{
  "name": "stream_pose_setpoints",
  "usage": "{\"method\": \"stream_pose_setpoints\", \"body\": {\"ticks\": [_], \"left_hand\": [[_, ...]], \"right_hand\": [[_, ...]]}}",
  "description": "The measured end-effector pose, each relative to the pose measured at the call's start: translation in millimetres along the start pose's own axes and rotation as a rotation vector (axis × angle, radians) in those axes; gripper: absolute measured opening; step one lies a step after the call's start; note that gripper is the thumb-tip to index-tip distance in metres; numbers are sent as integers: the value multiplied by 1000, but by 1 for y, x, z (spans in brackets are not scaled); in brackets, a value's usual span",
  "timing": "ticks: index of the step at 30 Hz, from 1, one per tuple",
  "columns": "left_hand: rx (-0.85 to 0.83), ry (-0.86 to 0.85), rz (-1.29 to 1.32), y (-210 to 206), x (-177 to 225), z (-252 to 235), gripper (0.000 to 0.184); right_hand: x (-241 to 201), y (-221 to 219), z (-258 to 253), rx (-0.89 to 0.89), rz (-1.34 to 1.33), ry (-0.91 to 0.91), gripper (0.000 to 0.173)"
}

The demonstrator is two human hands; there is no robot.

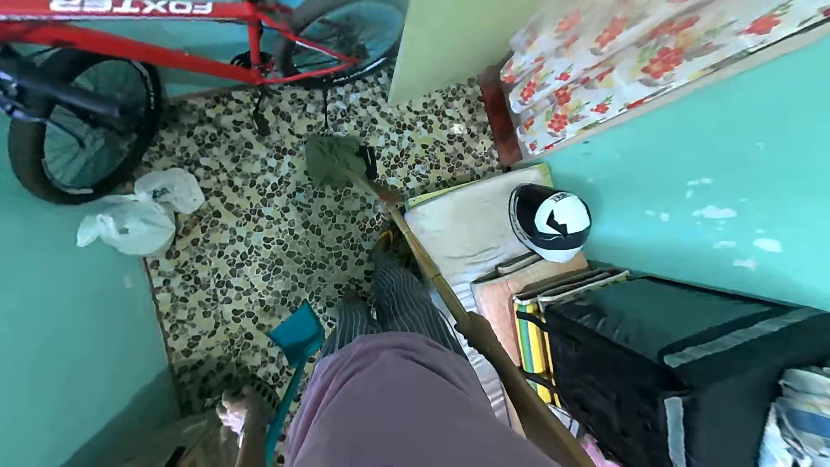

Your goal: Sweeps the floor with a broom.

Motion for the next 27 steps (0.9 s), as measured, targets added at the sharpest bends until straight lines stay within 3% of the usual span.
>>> {"method": "stream_pose_setpoints", "body": {"ticks": [3,10,17,23,27], "left_hand": [[-75,-177,123,-24,118,-22,60],[-341,-677,303,-36,460,-9,62],[-458,-1070,352,-42,687,51,62],[-402,-1446,504,23,904,92,72],[-391,-1548,686,71,1030,101,79]], "right_hand": [[-31,25,-12,-12,-103,21,49],[-104,99,-34,-50,-289,127,55],[-105,123,-42,-62,-373,74,47],[-113,116,-43,-52,-423,-47,45],[-147,118,-35,-24,-332,-156,48]]}}
Point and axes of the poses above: each hand's wrist, its own z-axis away from the middle knuckle, its own y-axis out of the back of the hand, x = y × z, the point moved 5 cm from there along -z, towards the middle knuckle, and after that the axes turned 10 degrees about -y, right-handed, at the moved point
